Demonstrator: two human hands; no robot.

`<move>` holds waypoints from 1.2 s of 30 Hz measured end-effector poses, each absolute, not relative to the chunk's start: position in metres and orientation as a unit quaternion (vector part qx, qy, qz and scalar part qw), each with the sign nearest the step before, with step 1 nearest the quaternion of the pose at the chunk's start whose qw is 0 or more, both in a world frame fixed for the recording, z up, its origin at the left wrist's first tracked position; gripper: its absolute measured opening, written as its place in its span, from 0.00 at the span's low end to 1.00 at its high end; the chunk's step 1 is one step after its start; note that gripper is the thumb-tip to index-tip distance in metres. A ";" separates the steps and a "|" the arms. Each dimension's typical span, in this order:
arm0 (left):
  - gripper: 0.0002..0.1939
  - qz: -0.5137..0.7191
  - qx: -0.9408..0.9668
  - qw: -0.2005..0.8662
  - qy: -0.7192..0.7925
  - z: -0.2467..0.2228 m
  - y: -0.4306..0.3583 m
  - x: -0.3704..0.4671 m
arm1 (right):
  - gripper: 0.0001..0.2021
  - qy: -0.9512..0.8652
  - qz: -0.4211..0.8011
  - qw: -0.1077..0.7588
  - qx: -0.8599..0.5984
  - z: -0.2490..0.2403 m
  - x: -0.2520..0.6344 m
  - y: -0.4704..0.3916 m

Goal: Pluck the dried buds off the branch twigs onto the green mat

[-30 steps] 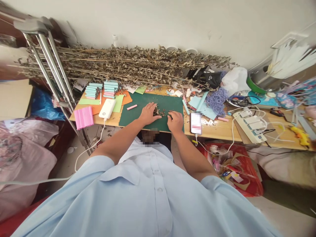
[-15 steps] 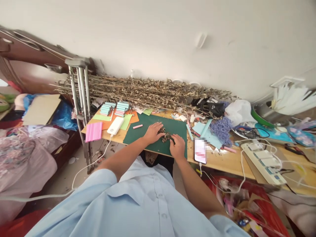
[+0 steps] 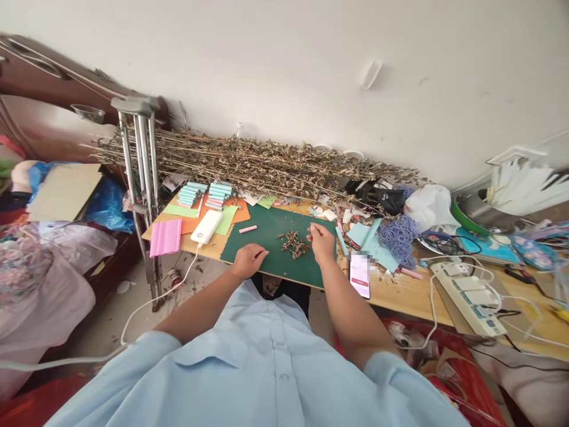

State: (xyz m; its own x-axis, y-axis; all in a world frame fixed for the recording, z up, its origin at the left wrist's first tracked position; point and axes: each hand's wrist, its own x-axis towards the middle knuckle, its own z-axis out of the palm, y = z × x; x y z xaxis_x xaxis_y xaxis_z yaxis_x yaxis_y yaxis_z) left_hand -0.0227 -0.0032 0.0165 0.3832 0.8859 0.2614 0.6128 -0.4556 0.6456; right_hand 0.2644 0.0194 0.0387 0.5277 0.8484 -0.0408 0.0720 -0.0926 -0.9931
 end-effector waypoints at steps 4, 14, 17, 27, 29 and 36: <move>0.17 0.283 0.822 0.214 0.444 0.014 -0.004 -0.018 | 0.09 -0.187 0.472 0.626 -0.592 0.059 0.260 0.088; 0.15 0.277 0.845 0.197 0.413 0.007 -0.004 -0.023 | 0.10 -0.099 0.551 0.650 -0.514 0.071 0.241 0.149; 0.14 0.281 0.846 0.197 0.409 0.004 -0.004 -0.022 | 0.09 -0.097 0.553 0.665 -0.492 0.080 0.235 0.144; 0.14 0.269 0.849 0.188 0.415 0.005 -0.005 -0.023 | 0.08 -0.170 0.459 0.754 -0.437 0.135 0.211 0.110; 0.14 0.266 0.848 0.187 0.418 0.007 -0.006 -0.023 | 0.09 -0.191 0.442 0.765 -0.428 0.147 0.206 0.104; 0.13 0.257 0.850 0.179 0.423 0.009 -0.007 -0.022 | 0.11 -0.264 0.405 0.782 -0.393 0.185 0.181 0.079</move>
State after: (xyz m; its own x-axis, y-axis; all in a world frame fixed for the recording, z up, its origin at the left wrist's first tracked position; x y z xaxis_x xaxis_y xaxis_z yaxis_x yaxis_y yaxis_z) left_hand -0.0223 -0.0068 0.0089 0.5103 0.8110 0.2862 0.6271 -0.5786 0.5216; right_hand 0.1814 0.0787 0.1849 0.5314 0.8418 0.0949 -0.4260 0.3624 -0.8290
